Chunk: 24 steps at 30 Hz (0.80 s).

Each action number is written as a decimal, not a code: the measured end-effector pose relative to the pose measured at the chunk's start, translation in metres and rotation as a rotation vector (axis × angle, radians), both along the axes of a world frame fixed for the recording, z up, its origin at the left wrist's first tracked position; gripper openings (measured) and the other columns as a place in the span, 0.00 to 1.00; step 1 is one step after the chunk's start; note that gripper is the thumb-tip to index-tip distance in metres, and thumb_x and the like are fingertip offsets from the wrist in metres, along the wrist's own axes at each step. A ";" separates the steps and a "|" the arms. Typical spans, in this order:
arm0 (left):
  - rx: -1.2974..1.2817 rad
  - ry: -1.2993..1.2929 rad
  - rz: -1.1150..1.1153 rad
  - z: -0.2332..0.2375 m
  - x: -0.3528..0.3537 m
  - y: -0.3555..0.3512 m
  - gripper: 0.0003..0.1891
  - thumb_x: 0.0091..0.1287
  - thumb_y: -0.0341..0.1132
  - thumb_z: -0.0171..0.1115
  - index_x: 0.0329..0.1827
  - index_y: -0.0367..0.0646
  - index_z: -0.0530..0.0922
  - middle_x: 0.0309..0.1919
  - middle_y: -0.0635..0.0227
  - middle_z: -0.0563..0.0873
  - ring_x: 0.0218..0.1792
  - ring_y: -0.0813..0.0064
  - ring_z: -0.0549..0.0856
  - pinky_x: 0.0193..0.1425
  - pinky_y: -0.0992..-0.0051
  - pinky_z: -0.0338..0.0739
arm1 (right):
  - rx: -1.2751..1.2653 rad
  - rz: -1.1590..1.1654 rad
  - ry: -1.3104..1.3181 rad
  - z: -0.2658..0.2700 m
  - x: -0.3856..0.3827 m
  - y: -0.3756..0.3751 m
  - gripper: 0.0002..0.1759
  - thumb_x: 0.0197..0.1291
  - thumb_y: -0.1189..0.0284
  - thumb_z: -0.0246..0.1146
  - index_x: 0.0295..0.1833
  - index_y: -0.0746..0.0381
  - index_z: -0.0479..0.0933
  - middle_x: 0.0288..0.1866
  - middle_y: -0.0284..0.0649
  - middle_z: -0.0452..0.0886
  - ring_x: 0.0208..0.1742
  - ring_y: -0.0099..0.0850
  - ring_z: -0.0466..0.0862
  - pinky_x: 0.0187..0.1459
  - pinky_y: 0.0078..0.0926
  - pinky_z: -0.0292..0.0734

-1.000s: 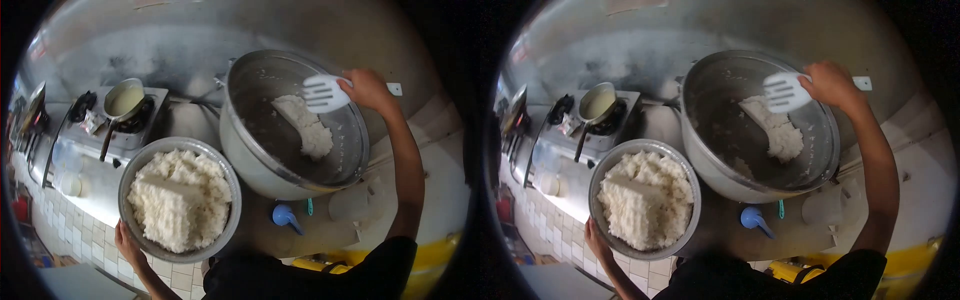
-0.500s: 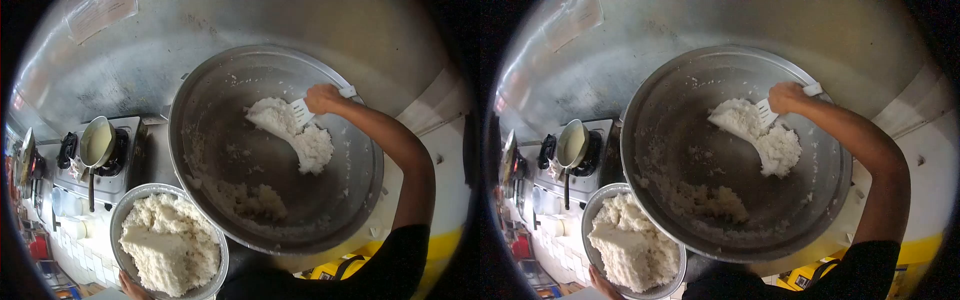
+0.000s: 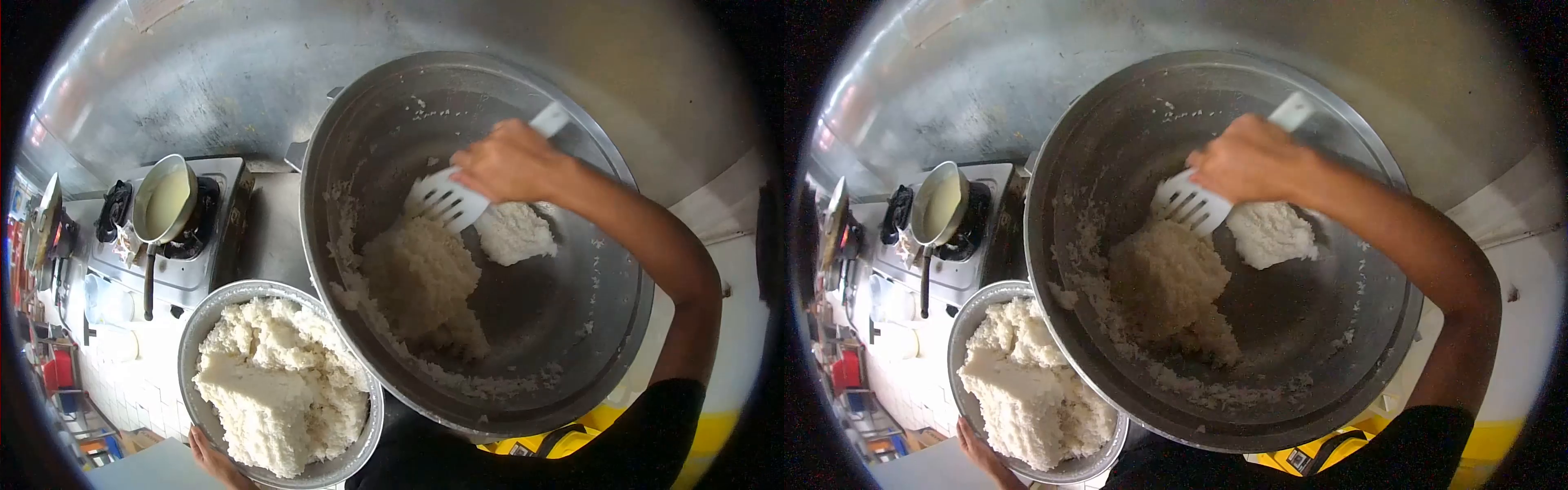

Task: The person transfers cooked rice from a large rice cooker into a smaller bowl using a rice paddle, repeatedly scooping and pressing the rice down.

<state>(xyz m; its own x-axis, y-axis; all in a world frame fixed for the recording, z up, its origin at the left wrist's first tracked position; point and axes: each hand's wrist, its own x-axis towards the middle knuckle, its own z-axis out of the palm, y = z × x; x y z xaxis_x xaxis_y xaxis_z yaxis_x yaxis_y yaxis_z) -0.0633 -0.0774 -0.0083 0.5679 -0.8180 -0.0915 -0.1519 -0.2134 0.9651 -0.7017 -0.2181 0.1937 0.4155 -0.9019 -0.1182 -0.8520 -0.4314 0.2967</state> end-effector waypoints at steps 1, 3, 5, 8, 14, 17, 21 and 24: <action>-0.084 0.059 -0.018 -0.002 0.001 0.001 0.20 0.75 0.42 0.54 0.55 0.31 0.76 0.45 0.63 0.82 0.45 0.76 0.80 0.51 0.77 0.75 | 0.006 0.005 0.000 0.014 0.000 0.006 0.20 0.67 0.57 0.56 0.29 0.60 0.78 0.18 0.41 0.80 0.21 0.43 0.82 0.29 0.38 0.78; -0.075 0.065 0.019 0.004 -0.009 0.000 0.20 0.75 0.42 0.54 0.55 0.30 0.76 0.44 0.64 0.82 0.44 0.76 0.80 0.50 0.77 0.75 | -0.147 -0.286 0.037 0.041 0.001 0.019 0.20 0.67 0.57 0.56 0.31 0.61 0.79 0.21 0.42 0.81 0.25 0.45 0.83 0.33 0.42 0.79; -0.063 0.067 0.049 0.010 -0.018 0.002 0.20 0.75 0.42 0.54 0.55 0.30 0.76 0.44 0.65 0.82 0.44 0.77 0.80 0.49 0.78 0.75 | 0.009 -0.382 0.129 0.045 -0.007 0.030 0.21 0.67 0.56 0.55 0.32 0.62 0.81 0.23 0.46 0.82 0.28 0.46 0.84 0.35 0.44 0.79; -0.086 0.052 0.036 0.008 -0.016 -0.001 0.20 0.75 0.42 0.54 0.55 0.31 0.76 0.43 0.66 0.82 0.42 0.77 0.80 0.48 0.78 0.75 | 0.385 -0.567 0.209 0.009 -0.010 0.057 0.26 0.70 0.55 0.51 0.35 0.67 0.82 0.31 0.56 0.83 0.37 0.48 0.85 0.45 0.49 0.78; -0.088 0.108 -0.045 0.019 -0.027 0.001 0.17 0.75 0.41 0.54 0.51 0.33 0.77 0.40 0.68 0.83 0.40 0.79 0.80 0.44 0.80 0.76 | 0.387 -0.632 -0.461 -0.092 0.020 0.091 0.21 0.68 0.63 0.50 0.34 0.68 0.79 0.34 0.59 0.80 0.40 0.55 0.82 0.45 0.50 0.74; -0.062 0.066 0.099 0.015 -0.023 -0.002 0.16 0.75 0.41 0.53 0.50 0.34 0.78 0.39 0.69 0.83 0.40 0.80 0.80 0.44 0.80 0.75 | 0.082 -0.527 -0.712 -0.176 0.017 0.089 0.19 0.66 0.65 0.50 0.33 0.67 0.78 0.32 0.60 0.79 0.37 0.57 0.80 0.40 0.52 0.72; -0.089 0.035 0.060 0.015 -0.028 -0.001 0.17 0.75 0.42 0.54 0.50 0.33 0.78 0.40 0.68 0.83 0.40 0.79 0.80 0.44 0.80 0.76 | 0.255 -0.667 -0.540 -0.139 0.039 0.053 0.17 0.65 0.67 0.51 0.42 0.71 0.77 0.42 0.59 0.80 0.47 0.59 0.80 0.52 0.53 0.73; -0.073 0.015 0.087 0.022 -0.033 0.000 0.18 0.75 0.41 0.54 0.52 0.32 0.78 0.42 0.67 0.84 0.40 0.79 0.80 0.46 0.80 0.75 | 0.114 -0.747 -0.575 -0.136 0.035 0.044 0.17 0.66 0.66 0.51 0.41 0.70 0.78 0.41 0.60 0.80 0.46 0.59 0.80 0.49 0.52 0.73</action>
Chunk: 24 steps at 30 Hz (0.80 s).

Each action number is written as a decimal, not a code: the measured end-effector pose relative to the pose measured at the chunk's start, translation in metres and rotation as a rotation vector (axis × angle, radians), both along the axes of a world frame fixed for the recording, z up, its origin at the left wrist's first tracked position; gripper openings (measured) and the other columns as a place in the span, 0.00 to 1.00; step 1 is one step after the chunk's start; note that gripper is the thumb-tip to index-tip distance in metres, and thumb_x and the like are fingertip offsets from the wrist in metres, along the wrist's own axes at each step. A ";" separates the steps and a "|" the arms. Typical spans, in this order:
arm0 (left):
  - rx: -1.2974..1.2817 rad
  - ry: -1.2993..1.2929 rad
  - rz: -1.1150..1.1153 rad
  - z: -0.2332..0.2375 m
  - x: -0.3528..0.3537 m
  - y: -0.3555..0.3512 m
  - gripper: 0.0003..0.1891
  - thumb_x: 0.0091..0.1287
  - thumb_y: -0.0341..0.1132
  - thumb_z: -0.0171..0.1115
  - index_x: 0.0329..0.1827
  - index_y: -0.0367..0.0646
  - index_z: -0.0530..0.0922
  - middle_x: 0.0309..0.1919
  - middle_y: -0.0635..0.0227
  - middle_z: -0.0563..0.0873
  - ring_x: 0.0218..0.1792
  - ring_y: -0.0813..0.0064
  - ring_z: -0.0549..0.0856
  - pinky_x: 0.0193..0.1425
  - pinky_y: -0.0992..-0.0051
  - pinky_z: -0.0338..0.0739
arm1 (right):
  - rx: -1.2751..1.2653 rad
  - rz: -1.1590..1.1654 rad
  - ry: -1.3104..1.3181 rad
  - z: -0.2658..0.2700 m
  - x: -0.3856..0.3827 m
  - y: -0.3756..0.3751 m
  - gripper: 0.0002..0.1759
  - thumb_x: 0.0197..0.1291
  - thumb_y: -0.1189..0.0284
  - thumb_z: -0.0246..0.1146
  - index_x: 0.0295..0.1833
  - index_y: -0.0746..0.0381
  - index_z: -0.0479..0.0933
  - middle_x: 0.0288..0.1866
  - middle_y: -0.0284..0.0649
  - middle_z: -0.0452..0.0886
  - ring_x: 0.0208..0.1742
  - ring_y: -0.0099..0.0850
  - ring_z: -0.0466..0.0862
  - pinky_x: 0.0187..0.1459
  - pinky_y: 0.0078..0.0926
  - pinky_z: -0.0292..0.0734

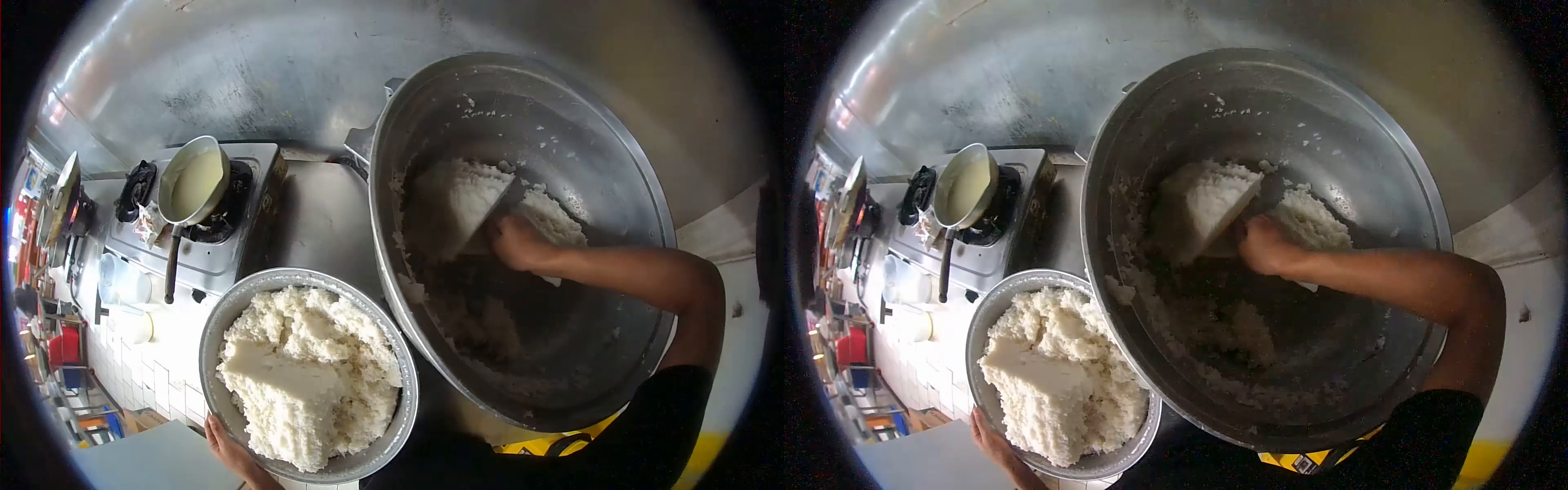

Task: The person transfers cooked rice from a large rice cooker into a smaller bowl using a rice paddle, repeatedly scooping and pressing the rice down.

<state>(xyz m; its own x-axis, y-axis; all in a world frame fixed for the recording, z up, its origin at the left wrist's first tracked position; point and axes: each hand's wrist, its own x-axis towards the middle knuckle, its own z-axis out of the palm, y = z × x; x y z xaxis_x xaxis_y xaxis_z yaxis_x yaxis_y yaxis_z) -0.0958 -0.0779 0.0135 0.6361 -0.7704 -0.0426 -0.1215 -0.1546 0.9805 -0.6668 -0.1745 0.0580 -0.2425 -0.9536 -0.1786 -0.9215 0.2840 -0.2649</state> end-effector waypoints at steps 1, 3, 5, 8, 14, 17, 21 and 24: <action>0.019 0.014 -0.032 0.005 -0.002 0.000 0.18 0.75 0.41 0.54 0.53 0.32 0.78 0.42 0.67 0.84 0.41 0.79 0.80 0.46 0.81 0.75 | -0.007 -0.057 -0.012 0.003 -0.002 -0.002 0.17 0.67 0.66 0.50 0.40 0.69 0.78 0.39 0.60 0.80 0.44 0.58 0.80 0.46 0.51 0.73; 0.034 0.037 -0.062 0.005 -0.001 -0.001 0.18 0.75 0.41 0.54 0.53 0.32 0.78 0.42 0.66 0.84 0.41 0.79 0.80 0.47 0.81 0.74 | 0.022 -0.099 -0.038 0.017 -0.004 -0.003 0.18 0.68 0.66 0.50 0.41 0.70 0.78 0.40 0.61 0.80 0.46 0.58 0.80 0.47 0.50 0.73; -0.036 0.091 -0.090 -0.001 0.003 -0.001 0.17 0.75 0.40 0.54 0.52 0.32 0.78 0.41 0.67 0.83 0.40 0.79 0.80 0.47 0.81 0.74 | 0.044 -0.133 -0.060 0.022 -0.007 -0.006 0.18 0.68 0.65 0.49 0.42 0.70 0.79 0.42 0.61 0.80 0.47 0.58 0.80 0.49 0.50 0.73; -0.048 0.042 -0.104 -0.009 0.011 -0.001 0.17 0.75 0.40 0.53 0.52 0.31 0.78 0.40 0.67 0.83 0.40 0.79 0.80 0.47 0.81 0.74 | -0.145 -0.138 -0.033 0.016 -0.014 -0.013 0.20 0.69 0.64 0.49 0.41 0.72 0.78 0.40 0.62 0.80 0.46 0.60 0.79 0.50 0.53 0.71; 0.026 -0.014 -0.074 -0.005 0.009 0.001 0.17 0.75 0.39 0.53 0.53 0.31 0.78 0.42 0.66 0.83 0.43 0.79 0.79 0.50 0.80 0.73 | -0.280 -0.095 0.042 0.034 -0.022 -0.014 0.18 0.69 0.67 0.50 0.34 0.71 0.76 0.36 0.62 0.80 0.41 0.61 0.79 0.44 0.55 0.71; 0.059 -0.060 -0.070 0.004 0.001 -0.001 0.18 0.75 0.38 0.53 0.55 0.30 0.77 0.42 0.67 0.83 0.44 0.79 0.78 0.51 0.78 0.72 | -0.344 -0.034 0.095 0.042 -0.032 -0.001 0.16 0.65 0.68 0.54 0.34 0.71 0.77 0.34 0.61 0.80 0.40 0.61 0.79 0.43 0.54 0.72; 0.014 -0.075 -0.079 0.002 0.002 -0.001 0.19 0.75 0.39 0.53 0.55 0.29 0.77 0.41 0.69 0.82 0.43 0.80 0.77 0.51 0.79 0.71 | -0.310 0.016 0.102 0.069 -0.042 0.025 0.11 0.58 0.72 0.59 0.40 0.71 0.78 0.38 0.59 0.81 0.44 0.58 0.81 0.45 0.49 0.74; 0.004 -0.098 -0.076 0.001 0.001 -0.001 0.18 0.75 0.38 0.54 0.53 0.29 0.79 0.39 0.71 0.82 0.42 0.82 0.77 0.50 0.80 0.70 | -0.343 0.024 0.018 0.104 -0.041 0.046 0.17 0.54 0.76 0.63 0.51 0.68 0.78 0.49 0.57 0.82 0.54 0.54 0.80 0.56 0.41 0.74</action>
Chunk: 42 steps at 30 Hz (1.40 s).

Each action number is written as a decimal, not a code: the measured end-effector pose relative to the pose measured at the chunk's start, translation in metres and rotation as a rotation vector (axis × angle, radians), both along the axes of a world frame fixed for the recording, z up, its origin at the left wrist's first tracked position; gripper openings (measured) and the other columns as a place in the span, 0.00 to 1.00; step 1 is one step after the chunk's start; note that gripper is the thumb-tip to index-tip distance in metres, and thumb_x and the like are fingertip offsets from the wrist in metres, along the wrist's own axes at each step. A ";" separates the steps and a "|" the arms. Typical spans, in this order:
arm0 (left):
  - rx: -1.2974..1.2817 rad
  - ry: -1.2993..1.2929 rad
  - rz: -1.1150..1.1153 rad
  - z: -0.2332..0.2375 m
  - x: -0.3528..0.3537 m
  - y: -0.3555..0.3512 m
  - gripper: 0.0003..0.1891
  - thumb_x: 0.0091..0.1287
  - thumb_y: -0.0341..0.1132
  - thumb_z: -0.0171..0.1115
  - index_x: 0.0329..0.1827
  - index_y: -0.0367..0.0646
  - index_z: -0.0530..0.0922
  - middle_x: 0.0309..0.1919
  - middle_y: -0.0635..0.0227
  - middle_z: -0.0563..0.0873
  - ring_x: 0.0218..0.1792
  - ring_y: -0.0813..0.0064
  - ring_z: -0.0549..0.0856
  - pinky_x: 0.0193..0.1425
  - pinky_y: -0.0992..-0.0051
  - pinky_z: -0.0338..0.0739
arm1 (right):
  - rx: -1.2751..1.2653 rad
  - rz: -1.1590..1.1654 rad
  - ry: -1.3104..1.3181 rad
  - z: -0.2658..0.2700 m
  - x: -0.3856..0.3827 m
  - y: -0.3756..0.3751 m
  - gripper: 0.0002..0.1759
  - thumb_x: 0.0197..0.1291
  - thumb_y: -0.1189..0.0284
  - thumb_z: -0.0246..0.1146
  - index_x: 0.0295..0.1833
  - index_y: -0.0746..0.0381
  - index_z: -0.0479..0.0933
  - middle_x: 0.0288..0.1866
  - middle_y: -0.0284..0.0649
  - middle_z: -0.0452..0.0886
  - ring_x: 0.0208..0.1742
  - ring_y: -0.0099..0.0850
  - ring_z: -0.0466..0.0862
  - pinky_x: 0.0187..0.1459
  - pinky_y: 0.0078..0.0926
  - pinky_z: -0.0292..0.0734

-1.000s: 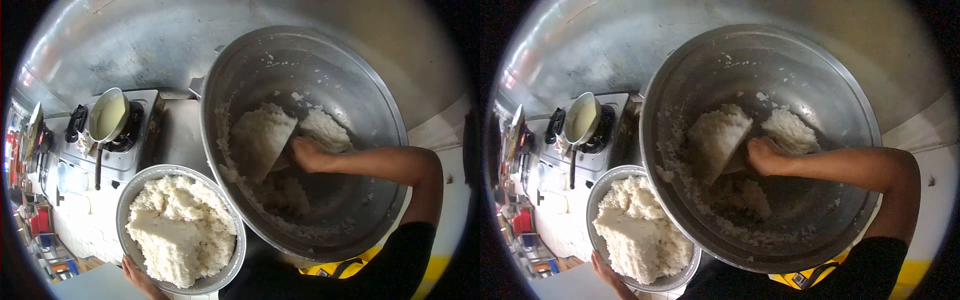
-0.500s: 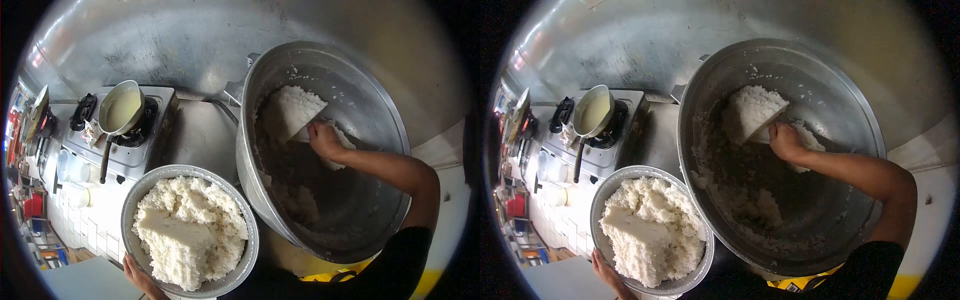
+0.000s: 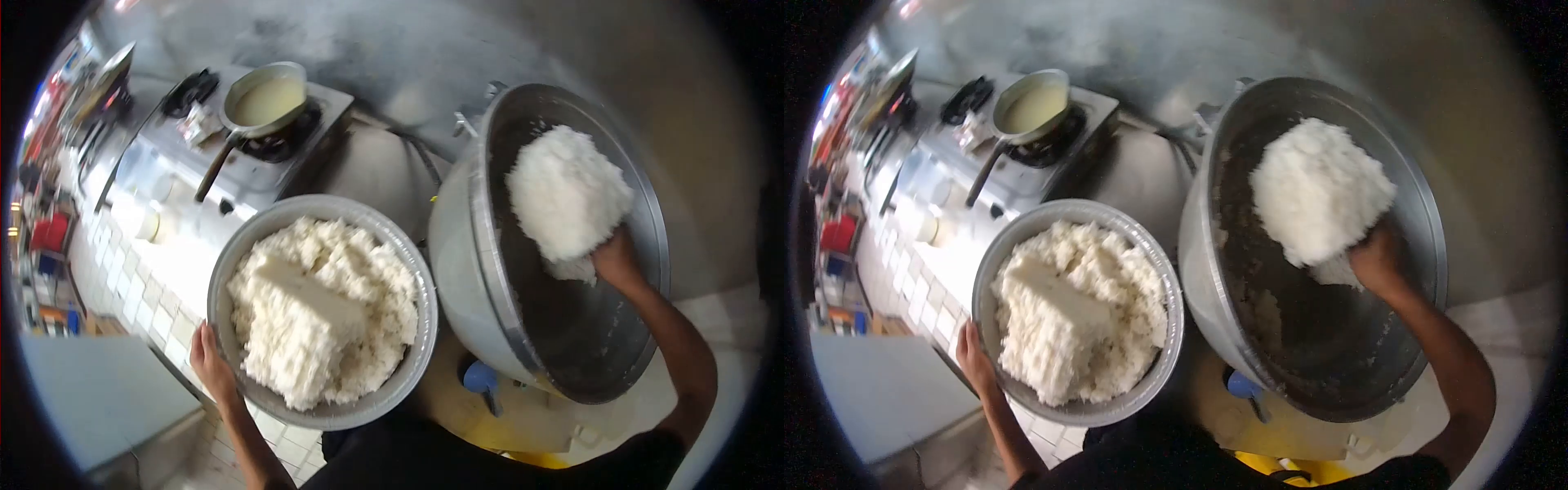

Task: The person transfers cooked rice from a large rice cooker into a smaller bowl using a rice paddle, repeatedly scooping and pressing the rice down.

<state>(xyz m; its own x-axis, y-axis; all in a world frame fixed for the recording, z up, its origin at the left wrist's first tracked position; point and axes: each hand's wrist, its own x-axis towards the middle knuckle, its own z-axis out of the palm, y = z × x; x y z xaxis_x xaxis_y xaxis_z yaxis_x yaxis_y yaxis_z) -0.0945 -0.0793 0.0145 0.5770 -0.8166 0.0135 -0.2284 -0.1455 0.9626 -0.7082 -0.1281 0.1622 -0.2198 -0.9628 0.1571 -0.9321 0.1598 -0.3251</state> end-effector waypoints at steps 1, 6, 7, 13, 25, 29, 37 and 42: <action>0.000 0.062 -0.021 0.003 -0.001 0.000 0.18 0.75 0.38 0.54 0.53 0.29 0.79 0.40 0.71 0.82 0.42 0.82 0.77 0.50 0.80 0.70 | 0.009 0.028 0.074 0.013 -0.007 0.014 0.21 0.53 0.74 0.65 0.54 0.68 0.75 0.54 0.55 0.79 0.58 0.51 0.78 0.58 0.40 0.73; -0.073 0.260 -0.021 0.003 -0.007 -0.002 0.17 0.75 0.38 0.53 0.54 0.30 0.79 0.41 0.71 0.83 0.43 0.83 0.77 0.51 0.81 0.70 | 0.180 0.244 0.436 0.111 -0.027 0.070 0.34 0.50 0.71 0.71 0.64 0.67 0.70 0.65 0.51 0.73 0.67 0.47 0.71 0.67 0.38 0.65; -0.078 0.300 -0.018 0.003 -0.007 -0.002 0.17 0.75 0.38 0.53 0.54 0.30 0.79 0.40 0.71 0.83 0.43 0.83 0.77 0.51 0.81 0.70 | 0.233 0.243 0.523 0.132 -0.023 0.077 0.35 0.50 0.70 0.71 0.64 0.67 0.70 0.66 0.51 0.72 0.68 0.48 0.70 0.68 0.38 0.64; -0.127 0.400 -0.010 0.009 -0.013 -0.002 0.18 0.75 0.40 0.55 0.53 0.30 0.79 0.39 0.69 0.83 0.40 0.83 0.78 0.49 0.83 0.71 | 0.209 0.435 0.534 0.181 0.115 0.045 0.17 0.55 0.70 0.64 0.49 0.67 0.76 0.54 0.55 0.78 0.58 0.50 0.77 0.59 0.40 0.71; -0.153 0.418 -0.056 -0.001 -0.005 0.001 0.16 0.75 0.38 0.55 0.53 0.33 0.80 0.38 0.70 0.83 0.40 0.83 0.78 0.47 0.81 0.71 | 0.213 0.831 1.165 0.082 0.349 -0.051 0.09 0.54 0.71 0.59 0.30 0.61 0.84 0.30 0.43 0.85 0.31 0.36 0.87 0.30 0.34 0.79; -0.167 0.403 -0.064 -0.006 -0.003 0.000 0.15 0.75 0.38 0.54 0.52 0.34 0.80 0.38 0.69 0.83 0.39 0.83 0.77 0.47 0.81 0.71 | 0.230 0.795 1.162 0.094 0.335 -0.050 0.08 0.53 0.72 0.59 0.30 0.62 0.83 0.28 0.44 0.85 0.31 0.37 0.87 0.31 0.35 0.79; -0.147 0.459 -0.077 0.004 -0.003 -0.001 0.15 0.75 0.38 0.55 0.52 0.34 0.80 0.36 0.73 0.81 0.36 0.87 0.75 0.41 0.85 0.69 | 0.403 0.696 0.904 0.133 0.333 -0.015 0.18 0.67 0.62 0.54 0.34 0.66 0.78 0.22 0.51 0.80 0.28 0.49 0.83 0.33 0.45 0.76; -0.177 0.475 -0.031 0.001 -0.012 -0.003 0.15 0.75 0.37 0.54 0.53 0.33 0.79 0.35 0.76 0.80 0.35 0.89 0.73 0.39 0.87 0.66 | 0.394 0.689 0.750 0.112 0.336 0.007 0.17 0.68 0.62 0.54 0.33 0.65 0.76 0.19 0.49 0.80 0.23 0.48 0.82 0.31 0.45 0.76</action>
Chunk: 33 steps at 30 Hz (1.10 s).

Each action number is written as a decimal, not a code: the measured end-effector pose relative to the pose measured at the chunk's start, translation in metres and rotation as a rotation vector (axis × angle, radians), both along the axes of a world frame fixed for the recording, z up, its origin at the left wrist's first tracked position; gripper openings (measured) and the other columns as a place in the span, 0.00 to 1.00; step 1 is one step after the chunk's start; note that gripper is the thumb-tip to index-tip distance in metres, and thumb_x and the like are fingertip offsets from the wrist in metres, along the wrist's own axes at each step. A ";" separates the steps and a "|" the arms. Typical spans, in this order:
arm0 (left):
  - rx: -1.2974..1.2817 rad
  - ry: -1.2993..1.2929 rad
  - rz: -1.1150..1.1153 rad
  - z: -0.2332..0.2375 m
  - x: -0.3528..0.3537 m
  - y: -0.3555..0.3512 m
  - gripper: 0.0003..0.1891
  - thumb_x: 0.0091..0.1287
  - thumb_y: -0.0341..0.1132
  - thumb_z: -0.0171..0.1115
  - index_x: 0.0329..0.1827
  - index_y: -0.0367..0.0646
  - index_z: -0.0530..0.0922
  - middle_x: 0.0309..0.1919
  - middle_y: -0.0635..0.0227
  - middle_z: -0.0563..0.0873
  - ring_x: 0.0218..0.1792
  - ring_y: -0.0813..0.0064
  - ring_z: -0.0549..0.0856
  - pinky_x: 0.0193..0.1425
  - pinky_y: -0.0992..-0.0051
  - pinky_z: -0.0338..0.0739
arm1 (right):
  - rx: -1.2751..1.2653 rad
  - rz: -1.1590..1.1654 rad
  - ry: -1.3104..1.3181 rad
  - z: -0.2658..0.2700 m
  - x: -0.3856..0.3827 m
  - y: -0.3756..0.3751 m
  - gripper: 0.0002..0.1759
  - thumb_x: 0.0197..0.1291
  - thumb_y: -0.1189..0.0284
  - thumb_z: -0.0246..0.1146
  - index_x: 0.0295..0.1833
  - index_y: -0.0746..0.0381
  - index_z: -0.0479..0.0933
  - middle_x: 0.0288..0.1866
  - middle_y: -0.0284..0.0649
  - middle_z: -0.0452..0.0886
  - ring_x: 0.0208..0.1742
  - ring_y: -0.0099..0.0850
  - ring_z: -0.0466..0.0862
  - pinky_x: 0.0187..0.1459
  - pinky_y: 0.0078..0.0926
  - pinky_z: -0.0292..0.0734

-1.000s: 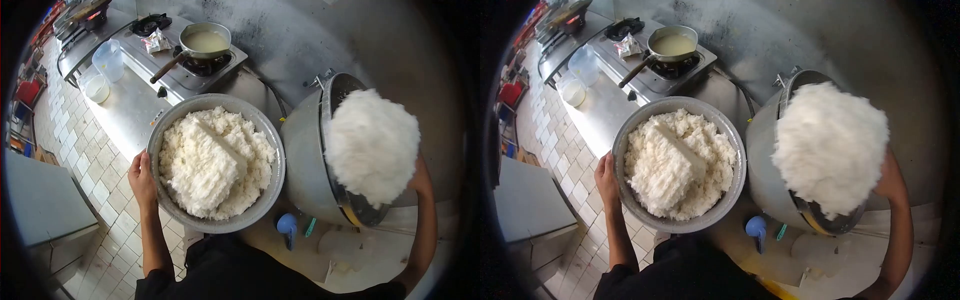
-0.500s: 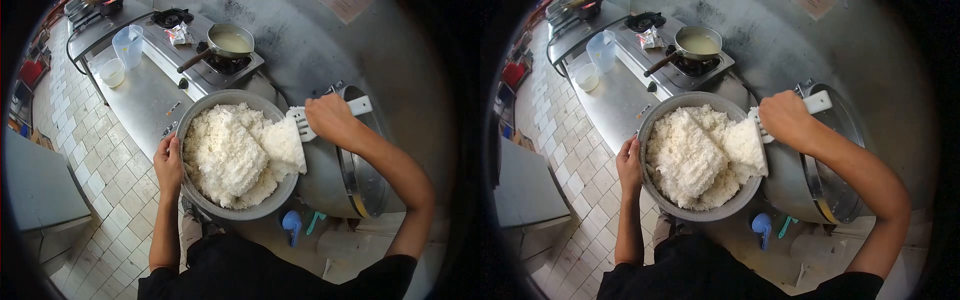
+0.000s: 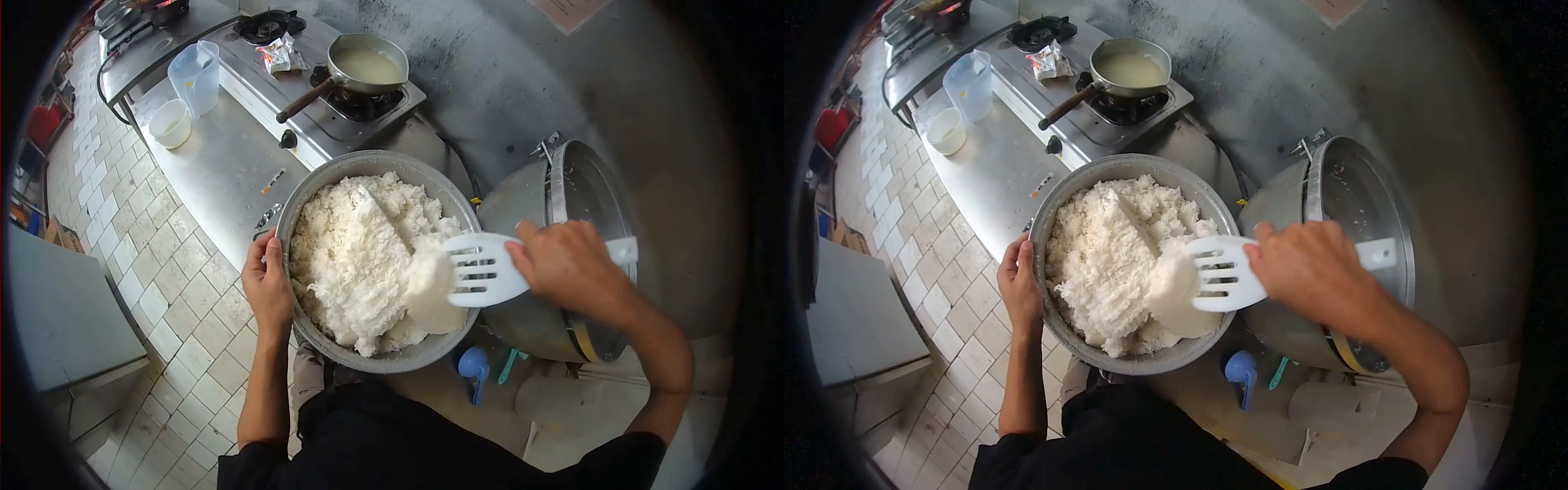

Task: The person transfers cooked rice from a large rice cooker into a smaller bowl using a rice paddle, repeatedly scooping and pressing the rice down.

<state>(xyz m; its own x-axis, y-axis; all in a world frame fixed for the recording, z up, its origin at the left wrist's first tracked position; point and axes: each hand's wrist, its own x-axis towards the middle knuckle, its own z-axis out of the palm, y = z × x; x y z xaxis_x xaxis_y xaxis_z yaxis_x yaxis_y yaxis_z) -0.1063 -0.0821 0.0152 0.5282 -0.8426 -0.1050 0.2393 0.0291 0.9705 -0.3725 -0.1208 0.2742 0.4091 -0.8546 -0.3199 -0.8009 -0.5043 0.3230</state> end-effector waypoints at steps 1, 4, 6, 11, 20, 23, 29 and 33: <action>0.013 0.007 -0.005 0.000 0.000 0.000 0.15 0.75 0.37 0.54 0.53 0.33 0.79 0.35 0.76 0.80 0.35 0.89 0.73 0.39 0.87 0.66 | -0.002 -0.002 -0.020 -0.008 0.003 0.003 0.17 0.68 0.62 0.55 0.32 0.65 0.76 0.19 0.48 0.79 0.22 0.47 0.82 0.29 0.44 0.76; 0.024 0.006 -0.006 0.003 0.000 -0.001 0.15 0.76 0.37 0.54 0.54 0.33 0.79 0.36 0.75 0.80 0.36 0.88 0.73 0.41 0.86 0.67 | -0.016 0.040 -0.066 -0.031 0.005 0.007 0.17 0.68 0.63 0.55 0.30 0.63 0.75 0.17 0.46 0.79 0.20 0.42 0.82 0.24 0.39 0.76; 0.023 -0.001 -0.004 0.004 -0.001 -0.002 0.15 0.76 0.37 0.54 0.54 0.33 0.79 0.36 0.75 0.80 0.36 0.88 0.74 0.42 0.86 0.67 | -0.023 0.101 -0.084 -0.047 0.010 0.007 0.17 0.68 0.63 0.56 0.30 0.63 0.74 0.16 0.43 0.78 0.20 0.40 0.82 0.23 0.37 0.75; 0.009 0.025 -0.002 0.007 -0.002 -0.001 0.15 0.75 0.36 0.54 0.54 0.33 0.78 0.37 0.75 0.80 0.37 0.88 0.75 0.43 0.85 0.68 | -0.021 0.161 -0.012 -0.048 0.023 -0.004 0.14 0.68 0.66 0.53 0.34 0.63 0.77 0.17 0.41 0.80 0.20 0.35 0.84 0.22 0.35 0.77; 0.009 0.094 -0.024 0.002 0.003 0.001 0.14 0.75 0.37 0.54 0.53 0.33 0.78 0.35 0.78 0.79 0.34 0.91 0.72 0.38 0.87 0.66 | -0.192 0.168 0.038 0.025 0.049 -0.014 0.15 0.66 0.64 0.59 0.29 0.62 0.73 0.18 0.42 0.78 0.19 0.41 0.79 0.24 0.38 0.70; 0.004 0.116 -0.030 -0.001 0.005 0.000 0.14 0.75 0.36 0.54 0.54 0.33 0.78 0.36 0.76 0.80 0.35 0.89 0.73 0.40 0.86 0.67 | -0.218 0.177 0.073 0.019 0.058 -0.011 0.15 0.66 0.65 0.60 0.28 0.62 0.73 0.18 0.43 0.77 0.19 0.43 0.79 0.25 0.38 0.70; 0.005 0.096 -0.059 -0.004 0.007 0.000 0.15 0.75 0.35 0.54 0.55 0.32 0.78 0.42 0.69 0.83 0.43 0.84 0.77 0.50 0.82 0.71 | -0.261 0.197 0.018 0.049 0.084 -0.004 0.15 0.66 0.66 0.59 0.27 0.61 0.70 0.20 0.42 0.77 0.19 0.41 0.78 0.24 0.38 0.71; 0.010 0.135 -0.050 -0.002 0.007 0.002 0.14 0.75 0.35 0.54 0.55 0.32 0.78 0.42 0.69 0.83 0.43 0.84 0.77 0.50 0.81 0.71 | -0.053 0.352 0.060 -0.040 0.080 0.010 0.13 0.67 0.64 0.56 0.29 0.57 0.72 0.18 0.36 0.79 0.17 0.29 0.80 0.24 0.28 0.72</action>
